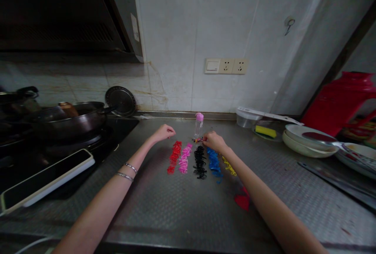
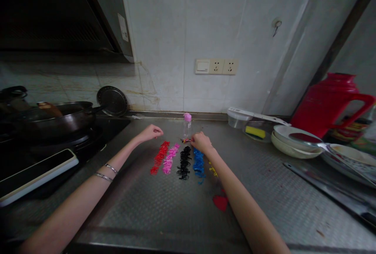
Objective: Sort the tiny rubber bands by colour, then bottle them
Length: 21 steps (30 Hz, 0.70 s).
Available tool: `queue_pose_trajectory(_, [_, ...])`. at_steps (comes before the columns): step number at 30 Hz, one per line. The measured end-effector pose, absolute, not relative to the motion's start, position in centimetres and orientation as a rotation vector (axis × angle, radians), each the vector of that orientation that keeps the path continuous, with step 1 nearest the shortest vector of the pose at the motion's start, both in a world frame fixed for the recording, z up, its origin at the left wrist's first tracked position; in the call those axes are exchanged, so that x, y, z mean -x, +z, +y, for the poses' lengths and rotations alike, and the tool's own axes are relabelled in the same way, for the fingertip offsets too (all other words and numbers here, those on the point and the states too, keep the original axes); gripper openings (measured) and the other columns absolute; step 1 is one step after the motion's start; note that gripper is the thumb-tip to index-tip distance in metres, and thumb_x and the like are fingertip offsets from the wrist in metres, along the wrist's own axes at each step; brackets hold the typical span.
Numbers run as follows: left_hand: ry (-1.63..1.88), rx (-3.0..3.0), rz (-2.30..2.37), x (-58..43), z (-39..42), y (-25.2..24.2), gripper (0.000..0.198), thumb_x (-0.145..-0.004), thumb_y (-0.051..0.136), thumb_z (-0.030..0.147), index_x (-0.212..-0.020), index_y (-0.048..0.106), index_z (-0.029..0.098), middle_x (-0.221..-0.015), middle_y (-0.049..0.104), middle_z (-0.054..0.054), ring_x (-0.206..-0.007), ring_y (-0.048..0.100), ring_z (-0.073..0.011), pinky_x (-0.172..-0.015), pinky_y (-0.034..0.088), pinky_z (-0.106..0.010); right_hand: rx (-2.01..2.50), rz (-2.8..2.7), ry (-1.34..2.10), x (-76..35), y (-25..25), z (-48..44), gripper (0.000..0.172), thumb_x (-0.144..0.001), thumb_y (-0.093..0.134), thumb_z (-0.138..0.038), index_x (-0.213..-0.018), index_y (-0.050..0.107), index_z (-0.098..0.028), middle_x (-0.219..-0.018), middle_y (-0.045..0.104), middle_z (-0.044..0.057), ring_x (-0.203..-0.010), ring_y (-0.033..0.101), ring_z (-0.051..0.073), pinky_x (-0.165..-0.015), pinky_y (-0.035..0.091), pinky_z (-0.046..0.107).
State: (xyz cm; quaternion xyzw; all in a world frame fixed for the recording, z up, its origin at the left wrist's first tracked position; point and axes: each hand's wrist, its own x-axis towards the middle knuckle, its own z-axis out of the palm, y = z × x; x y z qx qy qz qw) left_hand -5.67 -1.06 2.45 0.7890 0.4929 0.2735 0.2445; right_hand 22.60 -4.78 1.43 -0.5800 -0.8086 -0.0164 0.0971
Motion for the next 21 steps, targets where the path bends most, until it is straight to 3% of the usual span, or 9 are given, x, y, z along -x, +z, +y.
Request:
queue_pose_trajectory(8, [0.815, -2.086, 1.376, 6.4, -0.8, 2.2, 0.028, -0.068, 0.054, 0.03, -0.078, 0.069, 0.008, -0.057, 0.059, -0.003, -0.05, 0.048, -0.0094, -0.05, 0.036, -0.019, 1.704, -2.396, -0.142, -22.6, 1.2, -4.4, 0.019, -0.079, 0.054, -0.03, -0.09, 0.065, -0.019, -0.096, 0.063, 0.008, -0.097, 0.052, 0.022, -0.071, 0.042, 0.025])
queue_pose_trajectory(14, [0.868, -1.947, 1.418, 6.5, -1.3, 1.4, 0.027, -0.067, 0.056, 0.029, -0.077, 0.069, 0.008, -0.048, 0.052, 0.001, -0.048, 0.045, -0.0084, -0.05, 0.035, -0.019, 1.722, -2.424, -0.081, -22.4, 1.1, -4.2, 0.015, -0.081, 0.052, -0.024, -0.085, 0.066, -0.02, -0.096, 0.062, 0.007, -0.097, 0.052, 0.02, -0.07, 0.042, 0.023])
queue_pose_trajectory(21, [0.866, -1.827, 1.476, 6.4, -1.2, -0.1, 0.028, -0.067, 0.057, 0.031, -0.078, 0.069, 0.008, -0.042, 0.044, 0.004, -0.041, 0.035, -0.0058, -0.043, 0.027, -0.019, 1.671, -2.436, -0.137, -22.3, 0.9, -4.4, 0.023, -0.087, 0.043, -0.029, -0.09, 0.064, -0.02, -0.099, 0.06, 0.009, -0.099, 0.051, 0.02, -0.07, 0.042, 0.023])
